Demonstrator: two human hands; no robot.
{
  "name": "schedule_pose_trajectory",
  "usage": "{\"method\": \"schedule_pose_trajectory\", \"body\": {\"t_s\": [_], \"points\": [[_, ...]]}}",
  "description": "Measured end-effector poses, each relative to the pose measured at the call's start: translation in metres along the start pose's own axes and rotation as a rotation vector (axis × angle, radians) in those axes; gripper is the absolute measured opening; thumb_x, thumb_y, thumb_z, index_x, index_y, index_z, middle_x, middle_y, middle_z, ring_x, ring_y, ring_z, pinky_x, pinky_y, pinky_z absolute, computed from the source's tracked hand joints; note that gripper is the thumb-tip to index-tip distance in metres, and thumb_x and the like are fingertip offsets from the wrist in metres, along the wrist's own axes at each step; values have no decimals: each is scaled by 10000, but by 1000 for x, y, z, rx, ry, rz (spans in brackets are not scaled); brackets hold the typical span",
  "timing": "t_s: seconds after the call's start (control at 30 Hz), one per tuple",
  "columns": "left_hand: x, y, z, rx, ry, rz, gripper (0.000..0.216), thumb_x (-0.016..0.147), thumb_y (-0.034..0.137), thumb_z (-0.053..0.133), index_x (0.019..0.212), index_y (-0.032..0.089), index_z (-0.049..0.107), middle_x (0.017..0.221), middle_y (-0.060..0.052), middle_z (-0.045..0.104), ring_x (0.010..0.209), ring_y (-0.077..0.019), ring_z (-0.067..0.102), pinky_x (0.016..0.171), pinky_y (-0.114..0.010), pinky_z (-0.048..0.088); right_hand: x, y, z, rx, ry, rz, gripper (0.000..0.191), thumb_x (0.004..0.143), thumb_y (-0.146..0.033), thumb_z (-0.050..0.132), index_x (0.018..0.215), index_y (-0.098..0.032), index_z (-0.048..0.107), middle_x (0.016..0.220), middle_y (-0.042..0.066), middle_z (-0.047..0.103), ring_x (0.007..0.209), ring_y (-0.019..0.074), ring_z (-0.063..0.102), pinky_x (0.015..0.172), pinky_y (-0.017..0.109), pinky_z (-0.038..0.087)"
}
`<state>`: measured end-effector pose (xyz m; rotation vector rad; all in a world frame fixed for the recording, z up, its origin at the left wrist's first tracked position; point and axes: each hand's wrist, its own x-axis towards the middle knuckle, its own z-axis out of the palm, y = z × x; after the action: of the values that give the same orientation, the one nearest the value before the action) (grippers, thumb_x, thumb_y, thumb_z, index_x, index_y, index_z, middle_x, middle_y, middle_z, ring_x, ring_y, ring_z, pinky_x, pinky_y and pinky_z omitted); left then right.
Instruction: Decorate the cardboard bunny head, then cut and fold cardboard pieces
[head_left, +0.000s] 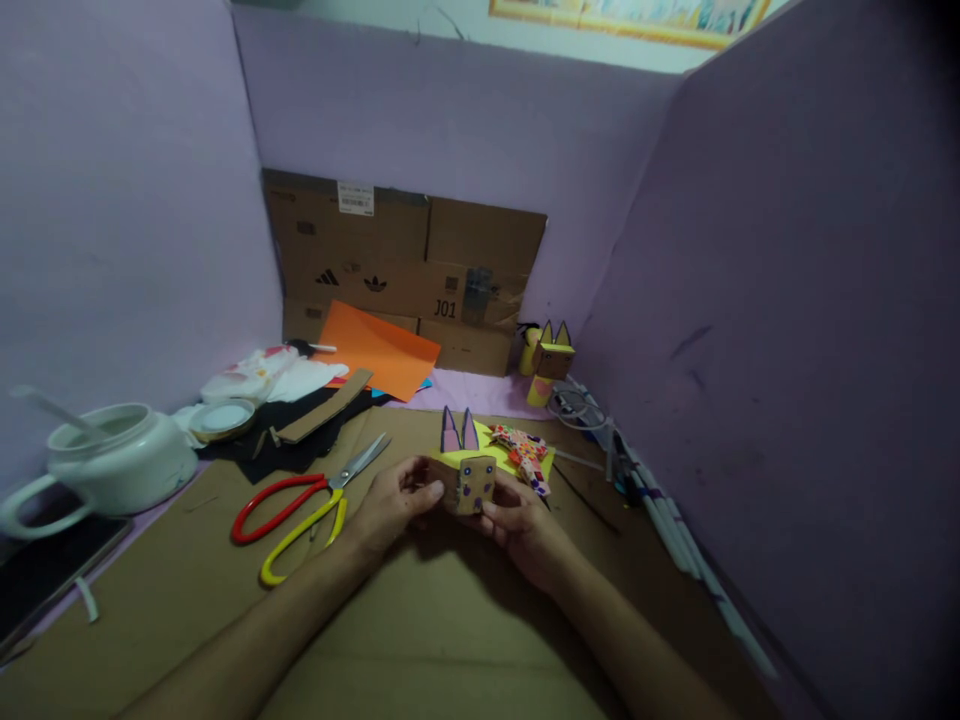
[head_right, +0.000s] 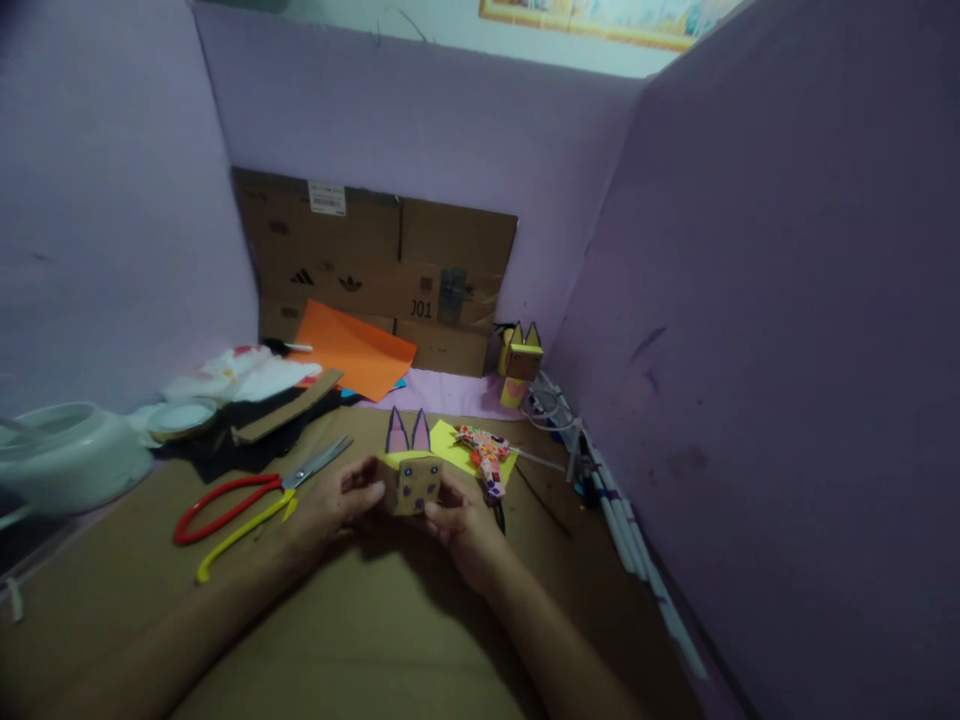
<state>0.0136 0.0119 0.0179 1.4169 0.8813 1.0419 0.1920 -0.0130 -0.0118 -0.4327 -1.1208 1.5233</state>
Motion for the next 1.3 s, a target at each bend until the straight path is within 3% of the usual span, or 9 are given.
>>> {"method": "schedule_pose_trajectory", "body": {"t_s": [0.23, 0.4, 0.63, 1.03, 1.3], "points": [[-2, -1, 3, -163, -144, -78, 514, 664, 404, 726, 1076, 117, 617, 961, -134, 692, 790, -230, 638, 578, -287, 521, -2, -3, 4, -11, -36, 8, 353, 657, -194, 703, 1007, -166, 662, 1006, 71, 673, 888, 174, 629, 805, 285, 490], [-1, -1, 2, -272, -168, -86, 461, 737, 322, 658, 1131, 96, 576, 1041, -184, 681, 871, -292, 655, 641, -344, 531, -3, -5, 11, -28, -119, -1, 567, 536, -63, 652, 1091, -179, 635, 1063, 67, 659, 917, 185, 614, 798, 276, 482], [3, 2, 1, -412, -200, -86, 405, 853, 272, 471, 1203, 74, 517, 1103, -211, 656, 949, -382, 639, 833, -569, 473, -3, 0, 7, -75, -155, -19, 768, 496, -11, 559, 1218, -272, 546, 1264, 17, 550, 1003, 183, 558, 745, 250, 468], [2, 3, 3, -488, -208, -115, 438, 862, 253, 448, 1247, 46, 462, 1116, -240, 636, 940, -396, 634, 837, -587, 455, -3, -1, 9, -125, -144, -25, 741, 540, -41, 589, 1237, -283, 521, 1127, 20, 606, 909, 165, 566, 726, 265, 447], [3, 2, 2, -510, -221, -113, 473, 855, 316, 479, 1256, 65, 458, 1066, -220, 652, 934, -408, 627, 841, -611, 441, -3, -1, 8, -129, -142, -26, 775, 521, -38, 581, 1238, -328, 520, 1259, -1, 524, 931, 150, 558, 720, 246, 440]]}}
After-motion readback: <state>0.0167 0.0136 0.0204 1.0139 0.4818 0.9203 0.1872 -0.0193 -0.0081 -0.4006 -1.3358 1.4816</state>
